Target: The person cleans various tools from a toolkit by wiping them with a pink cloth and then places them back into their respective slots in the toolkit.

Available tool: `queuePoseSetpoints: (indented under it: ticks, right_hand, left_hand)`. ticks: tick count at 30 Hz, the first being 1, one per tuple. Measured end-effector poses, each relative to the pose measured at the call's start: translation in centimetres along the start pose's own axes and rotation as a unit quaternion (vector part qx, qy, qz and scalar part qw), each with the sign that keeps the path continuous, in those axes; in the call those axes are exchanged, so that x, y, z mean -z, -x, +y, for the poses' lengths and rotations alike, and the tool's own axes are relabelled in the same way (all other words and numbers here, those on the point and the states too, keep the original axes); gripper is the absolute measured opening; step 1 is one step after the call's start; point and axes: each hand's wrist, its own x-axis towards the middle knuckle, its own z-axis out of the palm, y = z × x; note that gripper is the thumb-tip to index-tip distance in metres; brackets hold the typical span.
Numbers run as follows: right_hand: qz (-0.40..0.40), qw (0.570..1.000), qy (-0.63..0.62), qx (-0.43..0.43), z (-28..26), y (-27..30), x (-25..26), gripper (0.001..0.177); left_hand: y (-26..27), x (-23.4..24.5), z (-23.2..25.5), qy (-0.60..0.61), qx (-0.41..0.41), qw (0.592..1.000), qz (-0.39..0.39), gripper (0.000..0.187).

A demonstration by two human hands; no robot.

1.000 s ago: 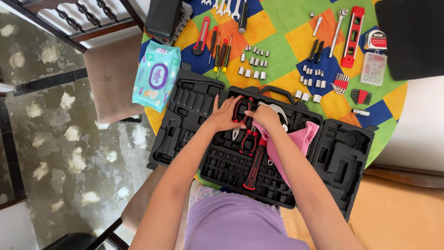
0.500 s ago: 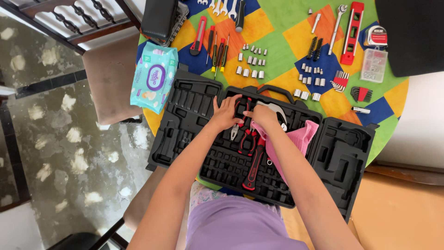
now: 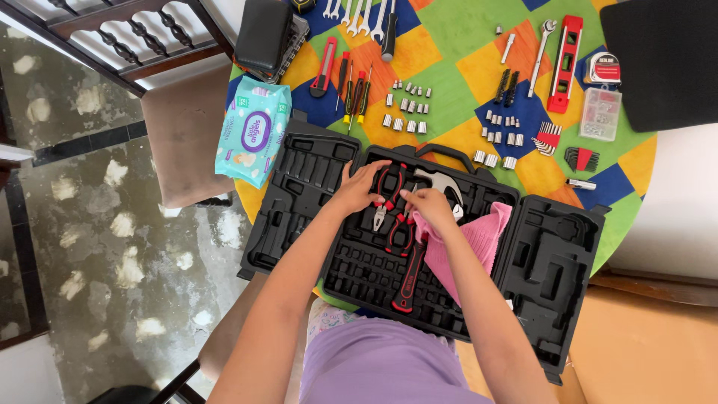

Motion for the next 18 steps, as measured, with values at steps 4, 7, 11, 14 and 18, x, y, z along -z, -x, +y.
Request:
queuePoseSetpoints:
  ticks: [4, 7, 11, 14, 18]
  right_hand:
    - [0.056, 0.995, 0.053, 0.058, 0.6, 1.8, -1.3, 0.044]
    - [0.038, 0.982, -0.173, 0.06, -0.7, 4.8, -0.9, 0.045]
    - [0.002, 0.958, -0.226, 0.176, -1.8, 11.0, 2.2, 0.053]
    - [0.021, 0.963, -0.199, 0.179, -1.5, 13.9, 3.1, 0.069]
    - [0.025, 0.966, -0.128, 0.223, -1.2, 16.6, 3.7, 0.058]
  left_hand:
    - [1.1, -0.8, 0.0, -0.031, -0.054, 0.995, 0.071, 0.085]
    - [1.5, -2.0, 1.6, -0.013, -0.132, 0.978, 0.163, 0.068]
    - [6.1, -5.4, 7.6, 0.544, -0.143, 0.827, 0.018, 0.038]
    - [9.2, -6.8, 11.2, 0.554, -0.098, 0.826, 0.045, 0.031]
    - [8.9, -7.3, 10.4, 0.536, -0.01, 0.834, 0.133, 0.017]
